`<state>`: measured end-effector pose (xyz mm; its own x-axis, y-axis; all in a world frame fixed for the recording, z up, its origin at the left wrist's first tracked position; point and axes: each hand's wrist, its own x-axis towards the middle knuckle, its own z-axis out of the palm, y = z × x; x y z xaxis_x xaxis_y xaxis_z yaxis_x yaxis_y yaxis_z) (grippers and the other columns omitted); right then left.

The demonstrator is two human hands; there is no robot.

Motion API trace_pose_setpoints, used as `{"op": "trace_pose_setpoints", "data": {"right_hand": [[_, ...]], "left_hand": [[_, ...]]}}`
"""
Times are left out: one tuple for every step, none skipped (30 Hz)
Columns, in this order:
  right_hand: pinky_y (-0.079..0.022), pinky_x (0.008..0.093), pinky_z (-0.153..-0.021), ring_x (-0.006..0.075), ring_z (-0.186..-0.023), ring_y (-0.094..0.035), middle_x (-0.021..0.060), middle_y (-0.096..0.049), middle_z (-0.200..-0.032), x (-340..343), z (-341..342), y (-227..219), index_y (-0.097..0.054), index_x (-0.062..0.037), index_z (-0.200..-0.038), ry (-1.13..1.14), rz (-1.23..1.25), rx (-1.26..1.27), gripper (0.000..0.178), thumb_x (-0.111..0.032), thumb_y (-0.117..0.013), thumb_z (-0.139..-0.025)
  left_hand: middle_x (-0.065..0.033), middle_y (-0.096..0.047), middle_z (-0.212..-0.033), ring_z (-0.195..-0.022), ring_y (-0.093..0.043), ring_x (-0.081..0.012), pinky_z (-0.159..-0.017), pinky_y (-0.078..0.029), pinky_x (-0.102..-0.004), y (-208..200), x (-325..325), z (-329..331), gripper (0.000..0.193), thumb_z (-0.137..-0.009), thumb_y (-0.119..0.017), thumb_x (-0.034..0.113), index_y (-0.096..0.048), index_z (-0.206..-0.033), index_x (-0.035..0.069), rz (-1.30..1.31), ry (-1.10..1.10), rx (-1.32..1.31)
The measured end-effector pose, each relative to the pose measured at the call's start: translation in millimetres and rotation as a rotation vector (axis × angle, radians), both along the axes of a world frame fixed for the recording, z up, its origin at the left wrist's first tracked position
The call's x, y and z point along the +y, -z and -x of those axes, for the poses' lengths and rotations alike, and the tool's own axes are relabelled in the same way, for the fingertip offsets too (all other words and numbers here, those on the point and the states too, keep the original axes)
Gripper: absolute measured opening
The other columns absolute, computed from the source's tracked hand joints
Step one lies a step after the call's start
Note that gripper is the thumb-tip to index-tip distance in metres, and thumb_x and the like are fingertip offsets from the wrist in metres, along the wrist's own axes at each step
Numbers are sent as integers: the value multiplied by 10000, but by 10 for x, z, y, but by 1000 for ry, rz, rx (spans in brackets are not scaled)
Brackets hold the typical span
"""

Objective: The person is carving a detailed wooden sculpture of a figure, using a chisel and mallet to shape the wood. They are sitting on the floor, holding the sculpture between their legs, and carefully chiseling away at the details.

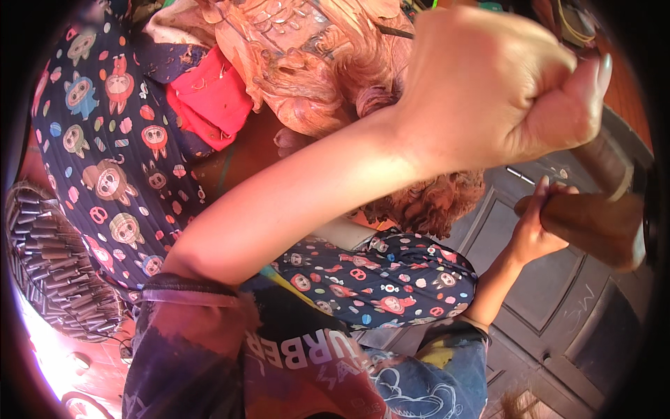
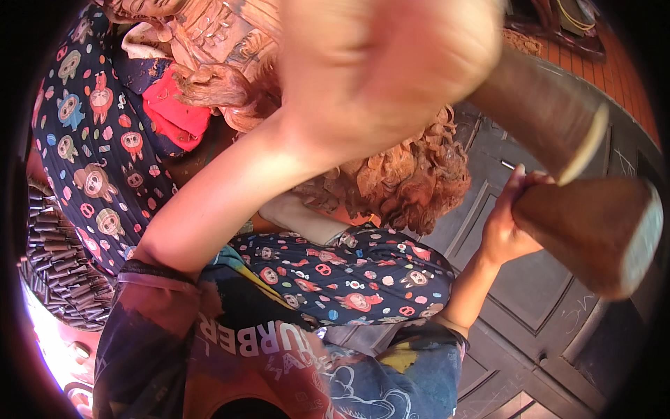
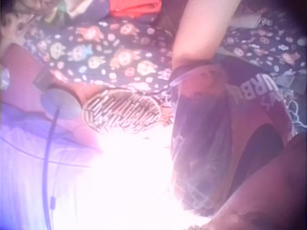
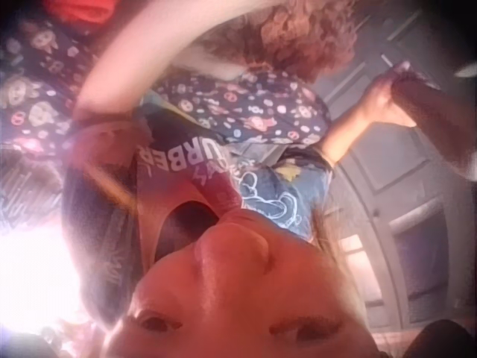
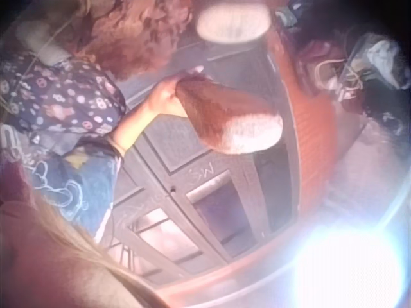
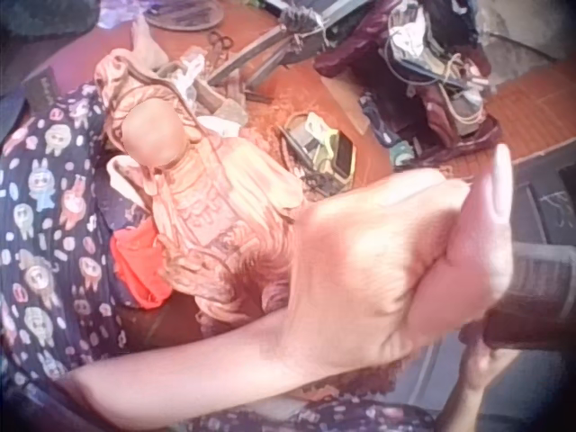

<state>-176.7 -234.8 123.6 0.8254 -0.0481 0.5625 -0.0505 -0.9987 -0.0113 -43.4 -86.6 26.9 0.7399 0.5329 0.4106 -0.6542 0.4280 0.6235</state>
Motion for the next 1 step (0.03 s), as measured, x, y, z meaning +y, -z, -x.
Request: {"op": "trace_pose_setpoints", "data": {"right_hand": [[-478,279,-715,138,-709,-543,77,-590,-830,-20,-11,29,-580,26,-928,-1,0,-3,141,66,-666,-824]], "left_hand": [[-25,-500,-457,-409,-520,-208,-377,-365,-346,15,60,-38,337,-765,-627,304,-580,-490,115,-6,24,-38]]}}
